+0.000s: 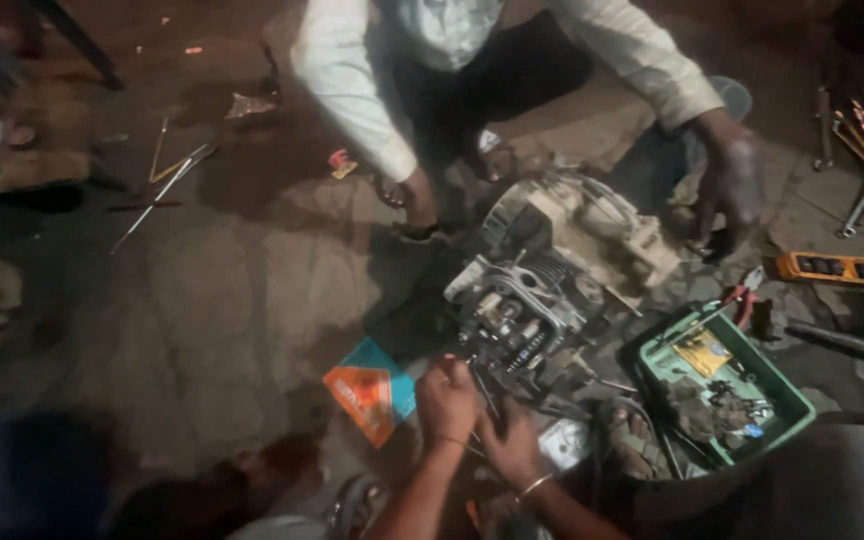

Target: The person crouches on the floor of a workshop at night and uses a spanner to loosen and remove fasteners from a motorcycle engine assembly placed on the ground, working alongside another person. The person then handles a small engine component with both hands, fitting or adjusting it near the engine.

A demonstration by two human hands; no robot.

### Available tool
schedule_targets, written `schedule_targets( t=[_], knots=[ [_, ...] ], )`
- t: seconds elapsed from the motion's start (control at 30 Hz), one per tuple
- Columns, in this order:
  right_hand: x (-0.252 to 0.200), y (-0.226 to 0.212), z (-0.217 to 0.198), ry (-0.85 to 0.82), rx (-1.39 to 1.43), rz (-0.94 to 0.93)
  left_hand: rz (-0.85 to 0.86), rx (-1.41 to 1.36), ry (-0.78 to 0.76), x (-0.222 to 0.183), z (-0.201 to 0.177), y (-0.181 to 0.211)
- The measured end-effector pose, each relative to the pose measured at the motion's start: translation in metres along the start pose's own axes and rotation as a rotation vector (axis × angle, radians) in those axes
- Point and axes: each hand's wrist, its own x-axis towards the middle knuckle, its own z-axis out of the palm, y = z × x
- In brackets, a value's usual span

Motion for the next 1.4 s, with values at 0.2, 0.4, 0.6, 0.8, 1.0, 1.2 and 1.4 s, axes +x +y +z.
schedule_targets(
  t=[0.2, 0.4, 0.6, 0.8, 1.0, 1.2, 1.4],
  knots=[
    [0.027, -0.051, -0.017, -0.172, 0.174, 0.114, -0.052, 0.164, -0.001, 0.003, 0.009, -0.017],
    [0.018, -0.054, -0.029, -0.324, 0.287, 0.267, 0.125, 0.125, 0.02, 0.002, -0.002, -0.007],
    [0.02, -0.093, -0.101, -0.556, 0.178, 0.153, 0.045, 0.084, -0.051, -0.002, -0.014, 0.004],
    [0.064, -0.092, -0.155, -0.698, -0.106, -0.322, 0.091, 0.004, -0.005, 0.009, 0.017, -0.043],
    [0.063, -0.089, -0.131, -0.793, -0.427, -0.137, 0.048, 0.115, -0.113, 0.011, -0.002, -0.016],
    [0.044, -0.112, -0.112, -0.491, 0.066, 0.165, -0.161, 0.184, -0.1, 0.01, -0.006, 0.008],
    [0.04, -0.139, -0.126, -0.324, 0.181, 0.223, -0.243, 0.15, -0.033, 0.013, 0.01, -0.008]
  ],
)
